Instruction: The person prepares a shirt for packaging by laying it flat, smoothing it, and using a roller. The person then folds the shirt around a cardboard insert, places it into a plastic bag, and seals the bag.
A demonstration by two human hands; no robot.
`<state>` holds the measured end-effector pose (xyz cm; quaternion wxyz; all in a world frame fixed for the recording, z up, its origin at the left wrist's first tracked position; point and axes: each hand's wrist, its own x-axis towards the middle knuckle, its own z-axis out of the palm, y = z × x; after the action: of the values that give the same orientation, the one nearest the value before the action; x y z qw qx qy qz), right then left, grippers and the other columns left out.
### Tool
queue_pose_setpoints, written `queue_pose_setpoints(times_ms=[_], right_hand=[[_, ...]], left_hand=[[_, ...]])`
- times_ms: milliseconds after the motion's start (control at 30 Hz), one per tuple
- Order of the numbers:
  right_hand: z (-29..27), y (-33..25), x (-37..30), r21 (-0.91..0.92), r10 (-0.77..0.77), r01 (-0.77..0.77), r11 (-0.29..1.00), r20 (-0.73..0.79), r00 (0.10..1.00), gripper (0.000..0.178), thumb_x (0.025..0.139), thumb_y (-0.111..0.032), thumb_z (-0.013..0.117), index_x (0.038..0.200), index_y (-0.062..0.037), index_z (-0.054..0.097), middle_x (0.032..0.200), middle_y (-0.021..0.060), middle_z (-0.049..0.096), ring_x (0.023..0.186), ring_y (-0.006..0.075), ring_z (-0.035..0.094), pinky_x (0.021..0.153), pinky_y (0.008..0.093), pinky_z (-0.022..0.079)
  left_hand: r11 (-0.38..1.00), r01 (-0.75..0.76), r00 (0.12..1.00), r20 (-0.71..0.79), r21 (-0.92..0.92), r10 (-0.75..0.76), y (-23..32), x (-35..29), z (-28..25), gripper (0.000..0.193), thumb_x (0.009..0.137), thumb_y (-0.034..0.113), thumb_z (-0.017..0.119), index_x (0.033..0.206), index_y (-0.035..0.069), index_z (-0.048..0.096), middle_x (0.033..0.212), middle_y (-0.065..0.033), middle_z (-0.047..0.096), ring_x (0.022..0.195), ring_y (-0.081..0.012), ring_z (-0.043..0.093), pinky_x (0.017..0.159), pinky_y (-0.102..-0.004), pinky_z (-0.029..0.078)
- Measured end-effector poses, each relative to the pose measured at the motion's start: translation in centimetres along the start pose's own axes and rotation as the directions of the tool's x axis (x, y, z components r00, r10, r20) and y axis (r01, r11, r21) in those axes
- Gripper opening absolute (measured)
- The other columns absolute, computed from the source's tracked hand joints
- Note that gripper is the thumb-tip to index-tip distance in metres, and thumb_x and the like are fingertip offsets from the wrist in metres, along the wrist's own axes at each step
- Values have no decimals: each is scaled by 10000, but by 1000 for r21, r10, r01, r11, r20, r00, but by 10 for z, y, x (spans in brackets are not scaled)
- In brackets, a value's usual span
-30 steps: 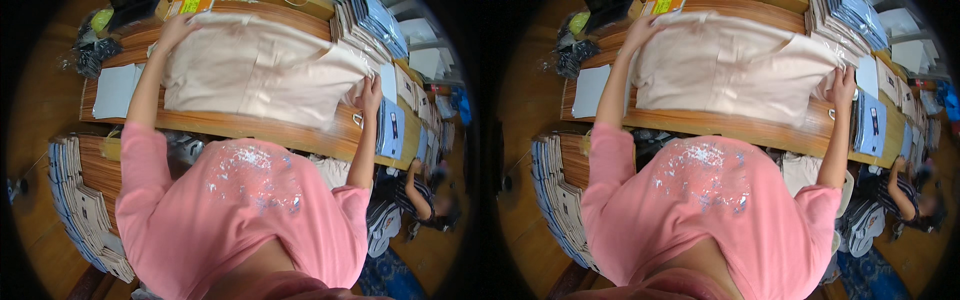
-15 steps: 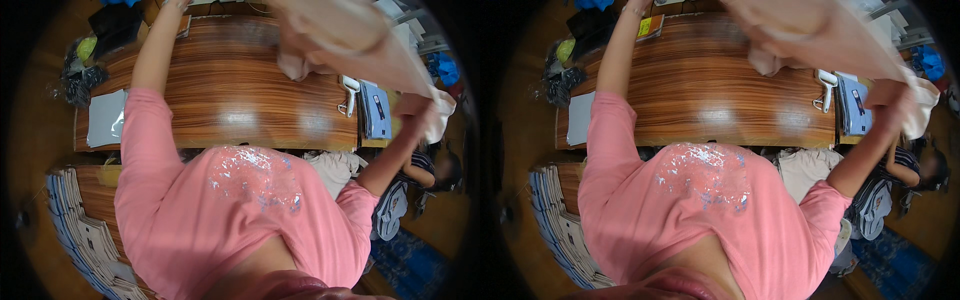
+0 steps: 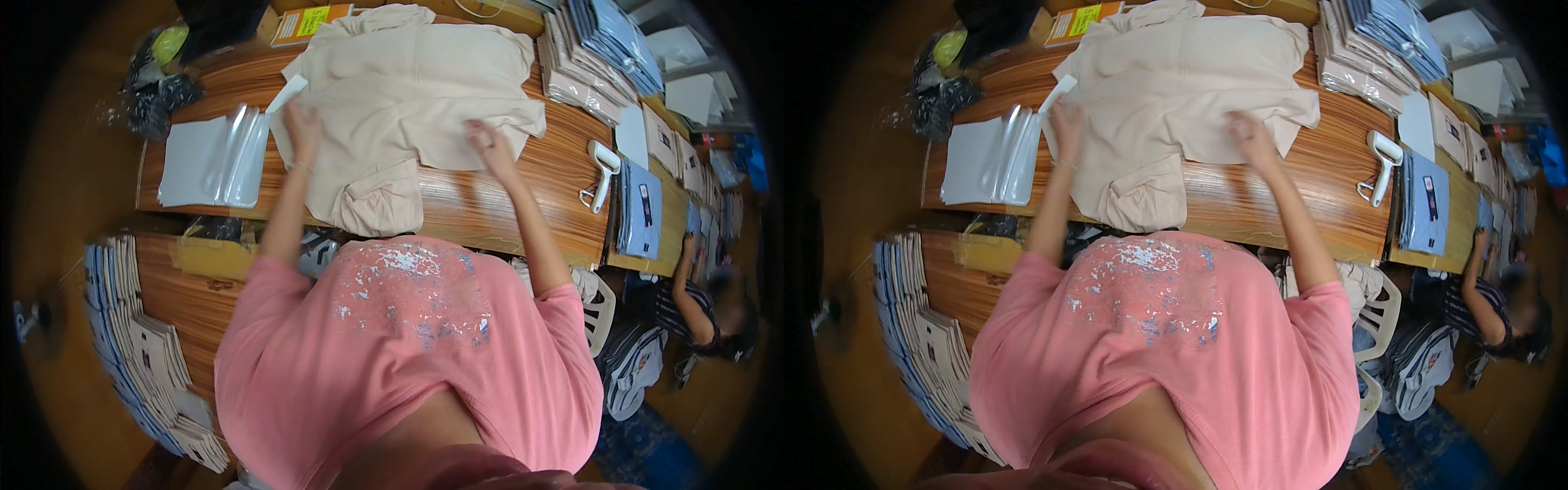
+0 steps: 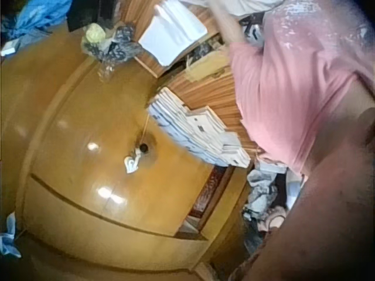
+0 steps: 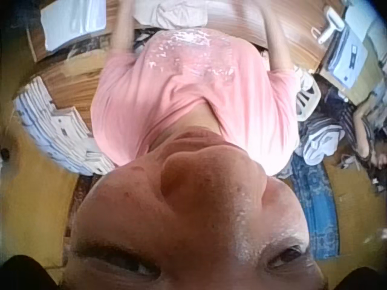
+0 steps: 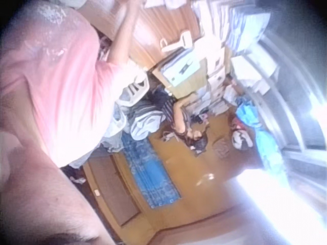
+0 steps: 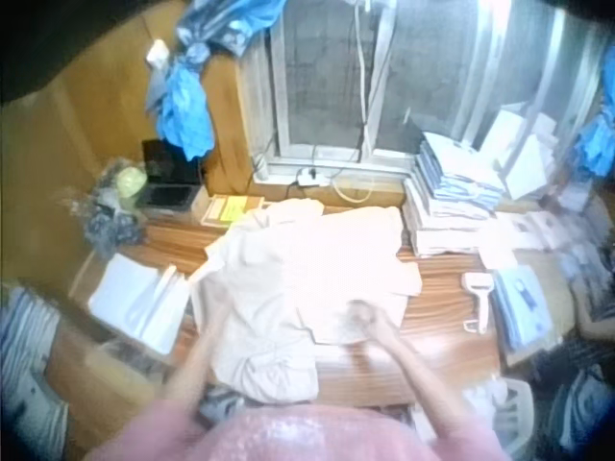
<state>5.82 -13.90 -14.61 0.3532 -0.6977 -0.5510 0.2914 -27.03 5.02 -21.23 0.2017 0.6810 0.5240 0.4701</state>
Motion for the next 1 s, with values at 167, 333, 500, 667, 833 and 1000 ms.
queue_pose_setpoints(times_ms=[167, 333, 500, 667, 833, 1000], right_hand=[[-13, 127, -15, -710, -215, 43, 703, -155, 964, 488, 871, -401, 498, 1322, -226, 426, 1423, 129, 301, 1302, 322, 270, 998, 612, 200], [-15, 111, -153, -698, -93, 32, 715, -49, 994, 467, 870, -377, 497, 1302, -203, 454, 1388, 119, 356, 1279, 303, 310, 994, 553, 212], [-30, 90, -179, -622, 30, -201, 757, -273, 961, 382, 863, -318, 521, 1174, -100, 563, 1201, 154, 474, 1114, 335, 416, 945, 506, 256], [-21, 75, -58, -467, -233, 43, 883, -357, 905, 383, 846, -234, 568, 1187, -65, 527, 1209, 237, 451, 1131, 382, 408, 943, 496, 301], [-11, 99, -92, -613, 24, -153, 775, -213, 977, 491, 853, -293, 543, 1316, -168, 436, 1418, 185, 274, 1328, 389, 188, 1040, 566, 146], [-13, 68, -107, -623, -45, -156, 766, -294, 955, 460, 842, -273, 550, 1281, -156, 477, 1407, 182, 287, 1328, 369, 188, 1048, 534, 139]], left_hand=[[823, -159, 969, 246, 546, 24, 6, -84, -8, 507, 842, 313, 572, 1277, 90, 438, 1334, -135, 398, 1252, -328, 333, 1036, -491, 213], [855, -265, 910, 408, 446, 69, -14, -81, -53, 472, 858, 320, 538, 1278, 121, 456, 1369, -105, 383, 1280, -299, 309, 1039, -488, 209], [896, -192, 907, 421, 400, 7, 16, -133, -77, 410, 836, 235, 572, 1217, 98, 509, 1282, -124, 455, 1203, -296, 384, 1003, -454, 264], [935, -136, 970, 236, 326, 59, 12, -72, -33, 359, 843, 223, 566, 1172, 85, 532, 1240, -125, 477, 1183, -290, 396, 980, -446, 286], [807, -239, 946, 318, 540, 67, -2, -49, -18, 381, 851, 223, 559, 1211, 107, 516, 1314, -145, 405, 1225, -301, 359, 1030, -436, 256], [921, -194, 964, 241, 337, 115, 2, -47, -26, 373, 868, 241, 533, 1221, 123, 512, 1331, -124, 396, 1234, -308, 350, 1025, -436, 275]])
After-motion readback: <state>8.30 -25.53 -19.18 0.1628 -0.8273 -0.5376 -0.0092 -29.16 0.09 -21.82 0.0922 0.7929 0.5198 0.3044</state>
